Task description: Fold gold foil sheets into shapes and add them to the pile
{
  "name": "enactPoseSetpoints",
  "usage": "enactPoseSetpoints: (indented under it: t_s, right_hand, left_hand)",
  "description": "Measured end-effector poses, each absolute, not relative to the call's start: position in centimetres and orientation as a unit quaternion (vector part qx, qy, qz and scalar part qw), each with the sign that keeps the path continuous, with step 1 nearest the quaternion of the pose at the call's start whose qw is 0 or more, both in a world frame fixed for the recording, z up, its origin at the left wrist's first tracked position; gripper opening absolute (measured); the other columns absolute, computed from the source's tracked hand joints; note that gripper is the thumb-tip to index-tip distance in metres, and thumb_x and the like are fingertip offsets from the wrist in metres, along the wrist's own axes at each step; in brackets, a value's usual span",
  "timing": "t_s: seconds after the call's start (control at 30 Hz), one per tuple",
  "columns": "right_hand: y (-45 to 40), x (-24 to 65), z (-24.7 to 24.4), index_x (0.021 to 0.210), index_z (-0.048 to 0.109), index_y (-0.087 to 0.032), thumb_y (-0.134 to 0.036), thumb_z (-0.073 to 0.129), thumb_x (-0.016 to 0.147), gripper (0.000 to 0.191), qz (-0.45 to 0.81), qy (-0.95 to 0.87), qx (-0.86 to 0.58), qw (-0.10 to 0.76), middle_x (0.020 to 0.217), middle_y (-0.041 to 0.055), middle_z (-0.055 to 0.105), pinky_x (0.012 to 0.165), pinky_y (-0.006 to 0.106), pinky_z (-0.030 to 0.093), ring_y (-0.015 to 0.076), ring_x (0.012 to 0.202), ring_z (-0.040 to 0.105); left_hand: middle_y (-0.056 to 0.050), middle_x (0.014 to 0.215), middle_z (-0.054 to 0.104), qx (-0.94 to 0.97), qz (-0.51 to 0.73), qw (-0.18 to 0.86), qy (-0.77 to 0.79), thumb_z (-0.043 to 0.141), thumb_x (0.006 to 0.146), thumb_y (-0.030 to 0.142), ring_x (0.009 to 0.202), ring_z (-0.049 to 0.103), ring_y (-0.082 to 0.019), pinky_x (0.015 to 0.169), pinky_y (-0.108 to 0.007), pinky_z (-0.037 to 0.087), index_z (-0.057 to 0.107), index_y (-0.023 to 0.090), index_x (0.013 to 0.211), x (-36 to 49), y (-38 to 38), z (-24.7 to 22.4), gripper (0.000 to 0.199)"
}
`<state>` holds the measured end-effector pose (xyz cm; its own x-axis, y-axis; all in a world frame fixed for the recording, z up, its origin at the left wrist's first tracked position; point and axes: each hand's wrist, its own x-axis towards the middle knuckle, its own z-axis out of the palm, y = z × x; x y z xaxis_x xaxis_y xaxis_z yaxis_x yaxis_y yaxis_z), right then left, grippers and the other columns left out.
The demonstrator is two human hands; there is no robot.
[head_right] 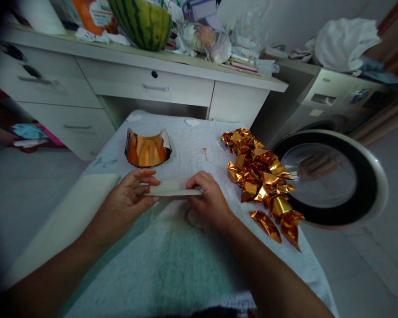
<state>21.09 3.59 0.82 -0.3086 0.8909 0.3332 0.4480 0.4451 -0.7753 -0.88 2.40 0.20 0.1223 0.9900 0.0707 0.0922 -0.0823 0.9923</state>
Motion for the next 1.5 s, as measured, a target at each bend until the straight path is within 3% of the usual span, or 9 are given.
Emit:
enactPoseSetpoints:
  t_s: [0.13, 0.23, 0.37, 0.53, 1.13, 1.3, 1.43, 1.5]
  right_hand:
    - [3.5, 21.1, 0.8, 0.082, 0.057, -0.020, -0.021, 0.059, 0.082, 0.002, 0.387, -0.688, -0.469, 0.397, 0.076, -0.0015, 0.055, 0.068, 0.027, 0.038, 0.0147, 0.074, 0.051]
    - [3.6, 21.1, 0.8, 0.082, 0.059, -0.020, -0.029, 0.064, 0.083, 0.010, 0.435, -0.660, -0.460, 0.405, 0.074, -0.0023, 0.056, 0.068, 0.027, 0.038, 0.0138, 0.072, 0.050]
    - [3.5, 21.0, 0.7, 0.084, 0.060, -0.020, -0.037, 0.067, 0.084, 0.018, 0.494, -0.618, -0.444, 0.420, 0.077, -0.0014, 0.060, 0.070, 0.028, 0.042, 0.0142, 0.073, 0.054]
    - [3.3, 20.6, 0.8, 0.099, 0.064, -0.021, -0.040, 0.071, 0.082, 0.026, 0.606, -0.543, -0.387, 0.434, 0.094, 0.0030, 0.070, 0.086, 0.035, 0.050, 0.0176, 0.087, 0.064]
    - [3.4, 20.6, 0.9, 0.105, 0.072, -0.021, -0.031, 0.072, 0.080, 0.026, 0.673, -0.477, -0.350, 0.444, 0.100, 0.0062, 0.076, 0.086, 0.039, 0.055, 0.0218, 0.091, 0.071]
    - [3.4, 20.6, 0.7, 0.103, 0.073, -0.022, -0.031, 0.073, 0.079, 0.025, 0.674, -0.478, -0.342, 0.448, 0.097, 0.0054, 0.076, 0.086, 0.038, 0.055, 0.0219, 0.092, 0.070]
    - [3.4, 20.3, 0.7, 0.098, 0.073, -0.021, -0.033, 0.075, 0.077, 0.024, 0.663, -0.468, -0.373, 0.450, 0.092, 0.0052, 0.076, 0.082, 0.037, 0.055, 0.0216, 0.089, 0.070]
    - [3.4, 20.1, 0.6, 0.098, 0.072, -0.021, -0.033, 0.076, 0.077, 0.024, 0.659, -0.462, -0.381, 0.455, 0.093, 0.0047, 0.076, 0.082, 0.036, 0.055, 0.0207, 0.086, 0.070]
  left_hand:
    - [-0.004, 0.107, 0.063, 0.651, 0.408, 0.403, 0.498, 0.067, 0.082, 0.033, 0.104, 0.061, -0.024, 0.099, -0.046, 0.046, 0.069, 0.025, 0.098, -1.1, 2.6, 0.5, 0.018]
    - [-0.005, 0.115, 0.061, 0.656, 0.436, 0.351, 0.506, 0.066, 0.082, 0.032, 0.115, 0.056, -0.026, 0.109, -0.048, 0.038, 0.073, 0.024, 0.088, -1.2, 2.6, 0.9, 0.012]
    - [-0.005, 0.104, 0.066, 0.592, 0.442, 0.471, 0.481, 0.065, 0.083, 0.032, 0.101, 0.064, -0.024, 0.097, -0.045, 0.049, 0.072, 0.021, 0.095, -1.0, 2.4, 1.2, 0.017]
    - [-0.006, 0.095, 0.073, 0.466, 0.433, 0.627, 0.449, 0.068, 0.083, 0.033, 0.083, 0.070, -0.022, 0.080, -0.039, 0.056, 0.068, 0.017, 0.102, -0.7, 2.2, 1.2, 0.025]
    - [-0.005, 0.086, 0.074, 0.435, 0.438, 0.631, 0.470, 0.063, 0.087, 0.037, 0.074, 0.069, -0.020, 0.070, -0.032, 0.052, 0.071, 0.018, 0.094, -0.7, 2.3, 1.1, 0.022]
    - [-0.003, 0.080, 0.066, 0.488, 0.434, 0.565, 0.504, 0.059, 0.088, 0.039, 0.073, 0.063, -0.019, 0.069, -0.033, 0.049, 0.066, 0.019, 0.091, -1.1, 2.6, 0.4, 0.021]
    - [-0.001, 0.090, 0.060, 0.577, 0.482, 0.290, 0.592, 0.070, 0.077, 0.025, 0.086, 0.058, -0.020, 0.079, -0.035, 0.047, 0.057, 0.022, 0.092, -0.9, 2.2, 0.7, 0.019]
    - [-0.001, 0.090, 0.058, 0.651, 0.466, 0.191, 0.567, 0.065, 0.080, 0.019, 0.087, 0.056, -0.020, 0.080, -0.035, 0.046, 0.056, 0.023, 0.086, -0.6, 1.7, 1.0, 0.012]
